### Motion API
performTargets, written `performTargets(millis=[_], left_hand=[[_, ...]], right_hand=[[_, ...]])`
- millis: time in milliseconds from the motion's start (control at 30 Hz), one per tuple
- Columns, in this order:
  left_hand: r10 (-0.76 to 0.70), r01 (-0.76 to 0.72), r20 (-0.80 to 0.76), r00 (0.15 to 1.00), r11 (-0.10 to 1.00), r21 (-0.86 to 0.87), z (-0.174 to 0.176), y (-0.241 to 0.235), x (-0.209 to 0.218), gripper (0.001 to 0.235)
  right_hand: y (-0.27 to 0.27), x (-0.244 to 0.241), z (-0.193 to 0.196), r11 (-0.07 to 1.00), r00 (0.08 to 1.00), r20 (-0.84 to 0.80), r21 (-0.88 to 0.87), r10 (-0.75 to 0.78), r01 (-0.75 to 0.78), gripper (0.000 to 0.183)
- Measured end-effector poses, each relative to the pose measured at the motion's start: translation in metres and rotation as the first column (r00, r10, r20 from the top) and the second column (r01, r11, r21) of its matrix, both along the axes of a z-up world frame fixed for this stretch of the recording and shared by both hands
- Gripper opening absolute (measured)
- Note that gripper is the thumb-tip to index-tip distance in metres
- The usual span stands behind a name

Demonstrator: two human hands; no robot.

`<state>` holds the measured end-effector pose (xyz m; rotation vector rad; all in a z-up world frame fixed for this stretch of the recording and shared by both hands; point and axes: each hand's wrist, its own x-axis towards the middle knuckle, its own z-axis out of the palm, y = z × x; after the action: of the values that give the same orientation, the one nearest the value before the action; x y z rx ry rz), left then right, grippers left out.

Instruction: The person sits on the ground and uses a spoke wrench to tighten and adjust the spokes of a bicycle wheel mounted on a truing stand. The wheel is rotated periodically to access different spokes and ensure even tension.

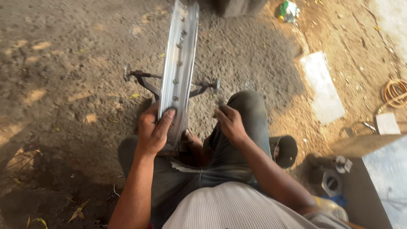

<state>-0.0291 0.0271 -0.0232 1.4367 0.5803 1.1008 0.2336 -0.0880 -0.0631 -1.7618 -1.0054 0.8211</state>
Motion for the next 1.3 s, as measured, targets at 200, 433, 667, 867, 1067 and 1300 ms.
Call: performTargets(millis=[200,433,667,867,1067,1300], left_hand=[[0.018,-0.018,0.054,0.998,1.000,0.003,-0.003,-0.005,-0.003,0.032],[0.088,-0.089,0.046,0.995,0.996,0.019,-0.006,-0.013,-0.004,0.032],[0.205,-0.194,0.134,0.970,0.977,-0.092,-0.017,-0.012,0.003,0.027],[0.260,-0.242,0.167,0.951,0.963,-0.122,-0.028,-0.028,0.001,0.028],[0.232,-0.230,0.031,0.972,0.972,-0.049,-0.024,-0.033,0.028,0.029],[0.383,-0.375,-0.029,0.923,0.916,0.143,-0.046,-0.032,0.047,0.031]], right_hand=[[0.051,-0.039,-0.004,0.943,0.946,-0.026,-0.081,0.322,-0.323,0.042],[0.090,-0.054,0.019,0.886,0.900,0.063,-0.214,0.432,-0.411,0.037],[0.099,-0.036,0.022,0.892,0.891,0.055,-0.031,0.451,-0.450,0.028],[0.105,-0.026,0.023,0.781,0.778,0.058,-0.049,0.625,-0.623,0.027],[0.107,-0.004,0.036,0.780,0.777,0.065,-0.046,0.626,-0.624,0.026],[0.109,0.008,0.009,0.725,0.746,0.142,0.176,0.651,-0.666,0.028]])
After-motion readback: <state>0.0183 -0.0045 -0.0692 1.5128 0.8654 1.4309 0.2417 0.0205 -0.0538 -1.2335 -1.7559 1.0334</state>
